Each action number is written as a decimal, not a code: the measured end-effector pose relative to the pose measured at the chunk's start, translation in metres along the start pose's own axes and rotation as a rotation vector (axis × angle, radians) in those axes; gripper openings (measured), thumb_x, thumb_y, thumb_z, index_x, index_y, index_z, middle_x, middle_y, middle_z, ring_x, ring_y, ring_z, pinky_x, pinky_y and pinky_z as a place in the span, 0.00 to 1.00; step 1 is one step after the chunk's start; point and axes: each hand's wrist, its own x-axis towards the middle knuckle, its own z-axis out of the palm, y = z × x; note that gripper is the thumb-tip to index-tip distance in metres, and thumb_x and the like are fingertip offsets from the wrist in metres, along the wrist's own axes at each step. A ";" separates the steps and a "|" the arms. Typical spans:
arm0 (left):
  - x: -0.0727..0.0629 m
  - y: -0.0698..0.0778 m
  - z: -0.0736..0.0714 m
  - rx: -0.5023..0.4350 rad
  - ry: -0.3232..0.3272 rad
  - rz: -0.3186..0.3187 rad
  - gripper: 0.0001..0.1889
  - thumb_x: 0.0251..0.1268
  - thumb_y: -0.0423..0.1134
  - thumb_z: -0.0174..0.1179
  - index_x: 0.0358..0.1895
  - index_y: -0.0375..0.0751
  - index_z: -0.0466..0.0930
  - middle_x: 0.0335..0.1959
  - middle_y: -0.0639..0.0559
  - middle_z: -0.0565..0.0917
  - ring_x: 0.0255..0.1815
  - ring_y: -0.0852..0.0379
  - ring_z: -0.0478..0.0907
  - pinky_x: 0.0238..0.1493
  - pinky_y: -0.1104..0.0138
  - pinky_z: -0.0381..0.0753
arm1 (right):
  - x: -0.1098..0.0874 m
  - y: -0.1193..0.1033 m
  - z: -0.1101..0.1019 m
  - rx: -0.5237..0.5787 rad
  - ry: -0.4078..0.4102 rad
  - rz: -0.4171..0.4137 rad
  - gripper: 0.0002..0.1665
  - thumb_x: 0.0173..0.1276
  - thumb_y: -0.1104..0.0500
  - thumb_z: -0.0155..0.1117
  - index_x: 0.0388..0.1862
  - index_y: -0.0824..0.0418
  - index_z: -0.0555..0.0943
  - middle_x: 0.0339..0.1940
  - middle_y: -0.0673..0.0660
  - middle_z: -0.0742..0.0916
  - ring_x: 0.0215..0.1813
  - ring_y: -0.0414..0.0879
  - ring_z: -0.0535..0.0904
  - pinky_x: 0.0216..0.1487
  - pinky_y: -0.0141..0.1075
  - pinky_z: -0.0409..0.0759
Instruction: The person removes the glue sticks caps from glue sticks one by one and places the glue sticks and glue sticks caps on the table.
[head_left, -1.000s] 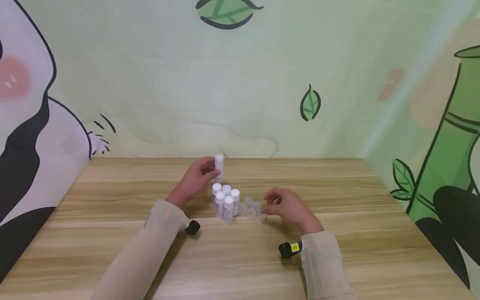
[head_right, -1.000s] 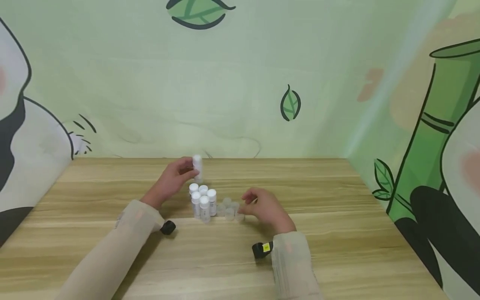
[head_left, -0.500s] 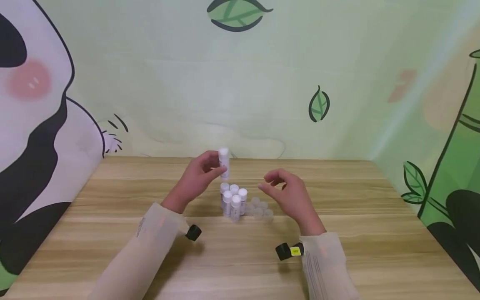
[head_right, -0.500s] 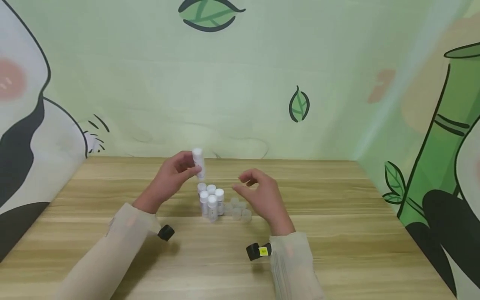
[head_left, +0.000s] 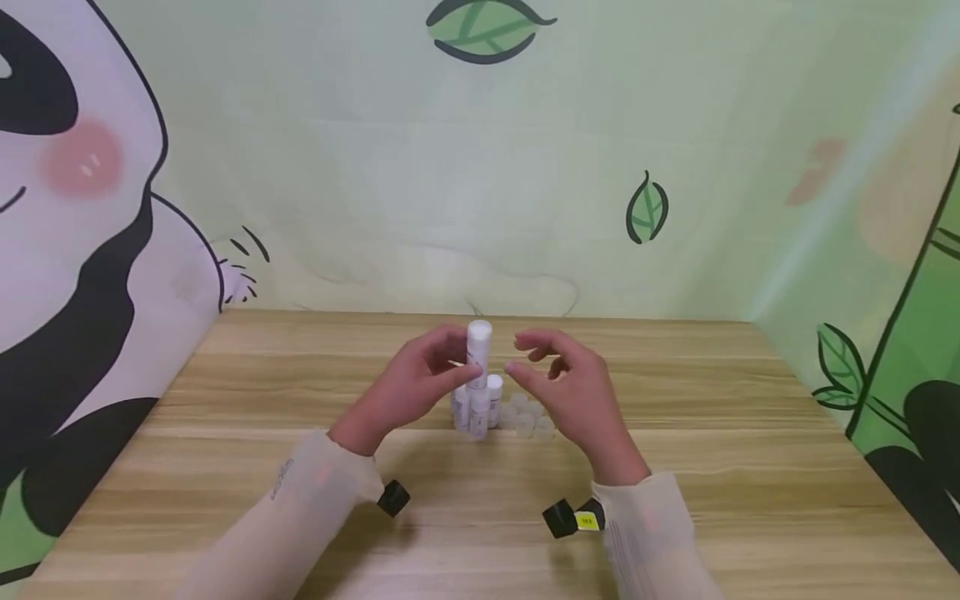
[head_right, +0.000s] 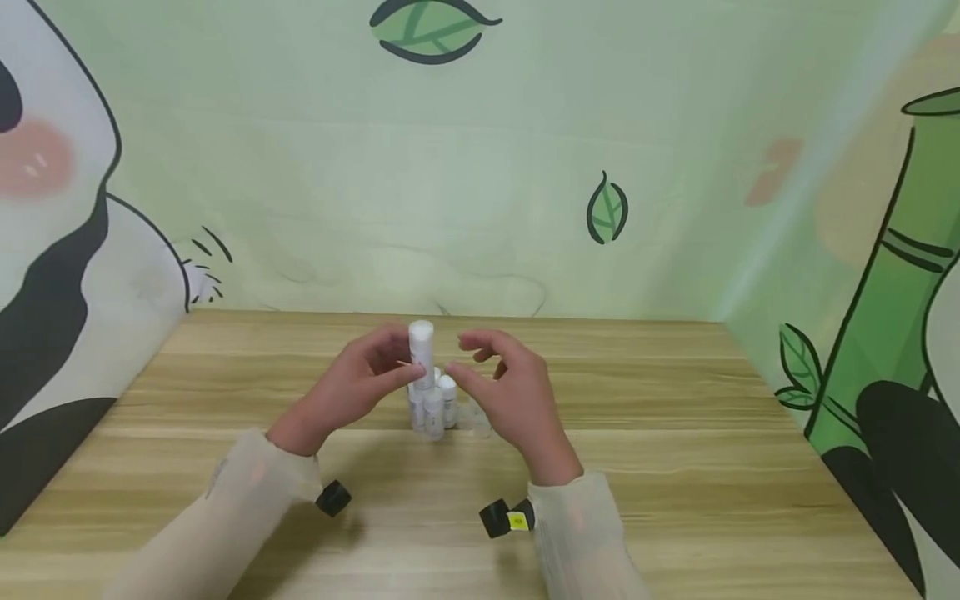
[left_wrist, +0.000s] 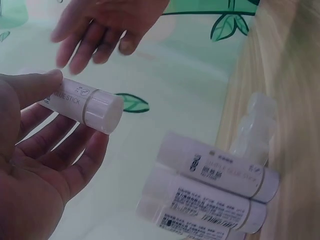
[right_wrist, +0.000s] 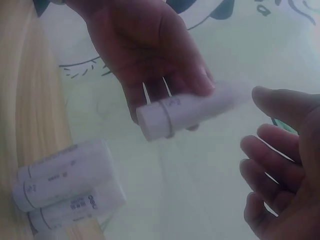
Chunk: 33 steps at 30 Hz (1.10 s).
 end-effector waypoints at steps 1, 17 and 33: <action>-0.002 0.001 0.002 -0.003 -0.006 0.003 0.17 0.65 0.42 0.63 0.56 0.49 0.76 0.50 0.51 0.83 0.48 0.54 0.81 0.51 0.59 0.82 | -0.001 -0.001 0.001 0.008 0.004 -0.008 0.20 0.60 0.51 0.72 0.51 0.52 0.82 0.46 0.49 0.87 0.47 0.48 0.80 0.42 0.37 0.75; -0.012 0.004 0.021 0.023 -0.034 0.065 0.16 0.63 0.43 0.65 0.53 0.55 0.77 0.50 0.59 0.83 0.47 0.59 0.82 0.46 0.60 0.84 | -0.007 -0.010 0.017 0.115 0.029 0.017 0.18 0.57 0.51 0.75 0.46 0.52 0.84 0.39 0.49 0.86 0.44 0.50 0.76 0.41 0.38 0.73; -0.012 0.004 0.022 0.034 -0.057 0.059 0.16 0.64 0.43 0.64 0.55 0.53 0.77 0.52 0.56 0.83 0.48 0.58 0.82 0.46 0.65 0.84 | -0.007 -0.010 0.014 0.092 0.028 0.011 0.18 0.58 0.50 0.74 0.46 0.52 0.84 0.39 0.49 0.86 0.42 0.43 0.76 0.40 0.34 0.73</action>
